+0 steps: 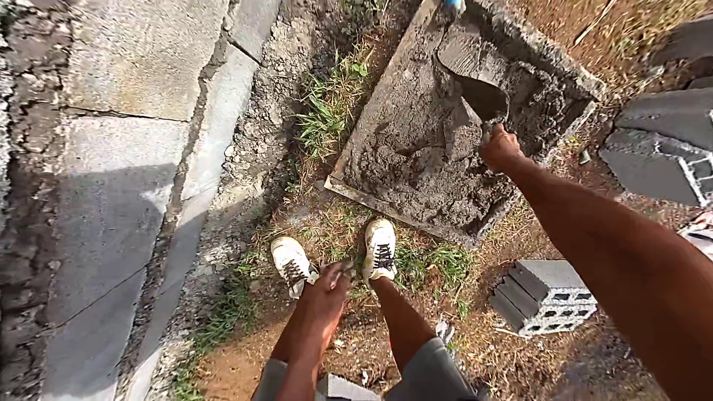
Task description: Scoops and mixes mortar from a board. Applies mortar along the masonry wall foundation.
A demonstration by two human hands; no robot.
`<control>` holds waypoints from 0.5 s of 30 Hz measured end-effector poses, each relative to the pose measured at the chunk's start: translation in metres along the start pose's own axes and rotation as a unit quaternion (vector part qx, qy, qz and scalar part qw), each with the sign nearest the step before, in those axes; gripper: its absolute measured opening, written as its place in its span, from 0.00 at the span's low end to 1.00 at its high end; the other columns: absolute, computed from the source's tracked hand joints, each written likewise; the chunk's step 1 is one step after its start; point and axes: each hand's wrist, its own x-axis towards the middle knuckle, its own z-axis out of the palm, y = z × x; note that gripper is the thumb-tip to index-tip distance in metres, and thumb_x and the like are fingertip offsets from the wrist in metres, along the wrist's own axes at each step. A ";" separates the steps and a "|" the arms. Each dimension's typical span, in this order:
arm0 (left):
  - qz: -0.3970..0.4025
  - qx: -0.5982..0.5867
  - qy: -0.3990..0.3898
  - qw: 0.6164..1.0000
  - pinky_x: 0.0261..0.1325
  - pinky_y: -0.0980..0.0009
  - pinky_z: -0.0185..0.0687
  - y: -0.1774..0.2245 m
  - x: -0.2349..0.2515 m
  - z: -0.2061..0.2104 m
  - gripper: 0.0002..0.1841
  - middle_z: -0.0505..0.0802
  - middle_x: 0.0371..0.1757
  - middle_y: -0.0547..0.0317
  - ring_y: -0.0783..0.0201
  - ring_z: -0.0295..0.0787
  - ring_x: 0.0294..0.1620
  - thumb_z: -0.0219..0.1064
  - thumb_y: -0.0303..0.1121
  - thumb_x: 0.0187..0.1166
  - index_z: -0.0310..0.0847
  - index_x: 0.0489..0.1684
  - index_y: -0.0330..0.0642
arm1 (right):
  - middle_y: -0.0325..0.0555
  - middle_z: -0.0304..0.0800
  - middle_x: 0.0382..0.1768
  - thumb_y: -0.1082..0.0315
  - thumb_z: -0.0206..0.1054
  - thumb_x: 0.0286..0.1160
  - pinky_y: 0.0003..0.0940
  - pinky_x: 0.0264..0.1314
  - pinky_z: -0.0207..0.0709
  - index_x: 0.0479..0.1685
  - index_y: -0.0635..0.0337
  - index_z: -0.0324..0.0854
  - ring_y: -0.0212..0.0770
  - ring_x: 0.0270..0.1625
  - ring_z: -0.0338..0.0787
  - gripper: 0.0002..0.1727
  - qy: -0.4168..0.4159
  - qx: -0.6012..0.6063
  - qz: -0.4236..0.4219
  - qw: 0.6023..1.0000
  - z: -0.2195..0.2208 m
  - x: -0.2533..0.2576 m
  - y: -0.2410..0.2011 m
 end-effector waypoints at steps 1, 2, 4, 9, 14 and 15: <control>-0.010 0.017 -0.004 1.000 0.59 0.58 0.90 0.002 0.000 0.001 0.19 0.93 0.62 0.59 0.62 0.92 0.58 0.55 0.40 0.87 0.82 0.71 0.50 | 0.83 0.79 0.66 0.66 0.67 0.78 0.77 0.66 0.74 0.84 0.70 0.58 0.80 0.70 0.82 0.37 -0.015 0.026 0.004 1.000 0.023 -0.006 -0.003; -0.017 0.024 -0.011 0.999 0.59 0.58 0.89 0.005 -0.002 0.002 0.19 0.93 0.62 0.59 0.62 0.92 0.58 0.55 0.40 0.88 0.81 0.72 0.49 | 0.82 0.80 0.65 0.66 0.67 0.80 0.76 0.66 0.75 0.86 0.69 0.56 0.79 0.69 0.83 0.37 -0.031 0.035 0.006 0.999 0.045 -0.016 -0.002; -0.014 0.020 -0.022 0.999 0.61 0.59 0.89 0.015 -0.001 0.007 0.19 0.93 0.62 0.57 0.61 0.92 0.59 0.54 0.37 0.89 0.80 0.73 0.45 | 0.79 0.84 0.60 0.68 0.65 0.78 0.75 0.61 0.79 0.85 0.66 0.57 0.77 0.64 0.86 0.35 -0.062 0.037 -0.003 0.997 0.076 -0.040 0.003; 0.032 0.006 -0.016 0.999 0.61 0.59 0.89 0.038 0.001 0.026 0.19 0.91 0.61 0.49 0.60 0.92 0.57 0.53 0.33 0.90 0.79 0.72 0.38 | 0.73 0.89 0.54 0.68 0.62 0.83 0.72 0.57 0.82 0.86 0.61 0.58 0.74 0.58 0.90 0.32 -0.108 -0.019 -0.043 0.993 0.098 -0.117 0.027; 0.021 0.010 -0.025 0.999 0.57 0.64 0.88 0.043 -0.001 0.038 0.18 0.90 0.60 0.49 0.63 0.90 0.55 0.53 0.30 0.90 0.79 0.71 0.35 | 0.69 0.87 0.62 0.54 0.54 0.92 0.66 0.65 0.80 0.82 0.64 0.65 0.69 0.62 0.90 0.28 -0.139 0.008 -0.052 0.989 0.073 -0.205 0.041; 0.020 0.012 -0.027 0.999 0.57 0.64 0.88 0.043 0.000 0.037 0.18 0.90 0.60 0.49 0.63 0.90 0.55 0.53 0.30 0.90 0.79 0.72 0.36 | 0.68 0.89 0.58 0.48 0.53 0.93 0.65 0.66 0.80 0.79 0.65 0.67 0.68 0.62 0.90 0.30 -0.147 0.030 -0.054 0.987 0.075 -0.210 0.039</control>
